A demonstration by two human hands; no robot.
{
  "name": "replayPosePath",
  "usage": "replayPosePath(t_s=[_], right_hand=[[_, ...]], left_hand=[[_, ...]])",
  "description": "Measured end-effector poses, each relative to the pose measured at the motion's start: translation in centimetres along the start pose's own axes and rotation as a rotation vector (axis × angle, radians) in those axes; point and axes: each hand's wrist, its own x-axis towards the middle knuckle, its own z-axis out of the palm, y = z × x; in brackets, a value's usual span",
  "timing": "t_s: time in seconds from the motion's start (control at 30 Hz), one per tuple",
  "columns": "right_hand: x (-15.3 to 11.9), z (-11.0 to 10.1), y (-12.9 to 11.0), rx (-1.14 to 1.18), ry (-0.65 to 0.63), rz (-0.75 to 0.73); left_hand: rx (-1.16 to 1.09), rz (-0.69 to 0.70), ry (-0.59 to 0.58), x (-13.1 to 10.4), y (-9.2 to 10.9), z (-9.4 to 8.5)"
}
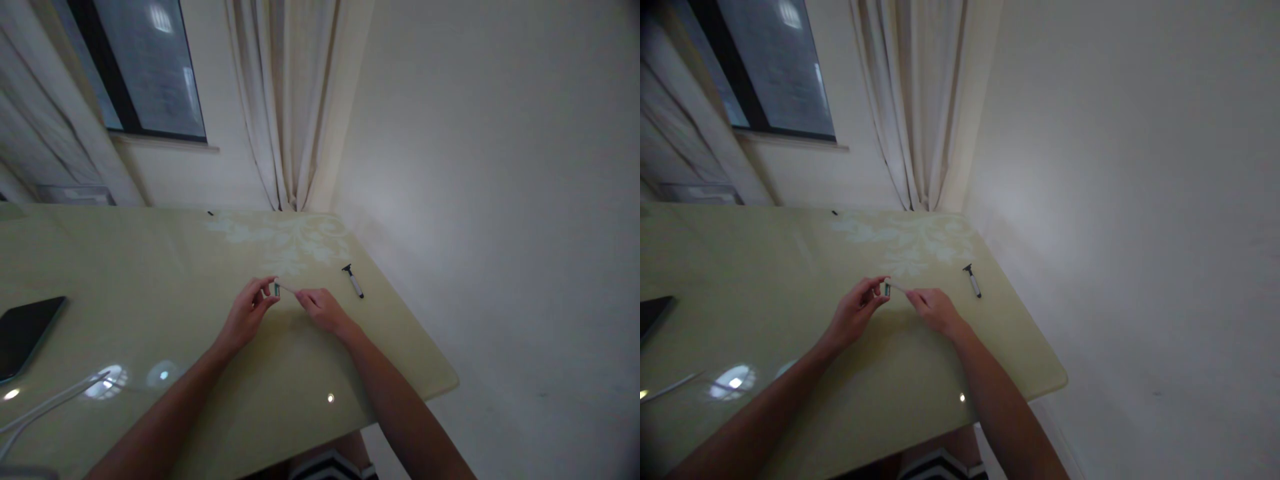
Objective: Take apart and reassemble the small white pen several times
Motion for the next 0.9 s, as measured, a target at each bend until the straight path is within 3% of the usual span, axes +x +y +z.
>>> replayPosePath(t_s=[0.1,0.23,0.37,0.5,0.63,0.8,0.9], right_hand=[[0.0,-0.02,0.02,-0.013,0.043,0.026],[0.01,0.05,-0.04,0.014,-0.013,-0.01],[-0.02,0.1,-0.07,-0.01,0.035,0.021],[-0.11,0.11,-0.14,0.014,-0.027,-0.02],[-0.17,0.02,-0.17,-0.017,0.023,0.017],[-0.25,0.02,-0.13,0.011,-0.038,-0.033],[-0.28,0.05,-0.17,-0.017,-0.006,-0.009]], left_hand=[[0.011,0.002,0.007,-0.01,0.06,-0.02],[0.022,0.019,0.01,0.01,0.25,-0.06],[0.027,0.027,0.014,0.03,0.34,-0.08],[0.032,0.025,0.014,0.0,0.39,-0.11],[0.035,0.035,0.02,-0.03,0.54,-0.19],[0.033,0.042,0.027,-0.02,0.67,-0.24],[0.053,0.039,0.034,-0.01,0.68,-0.29]])
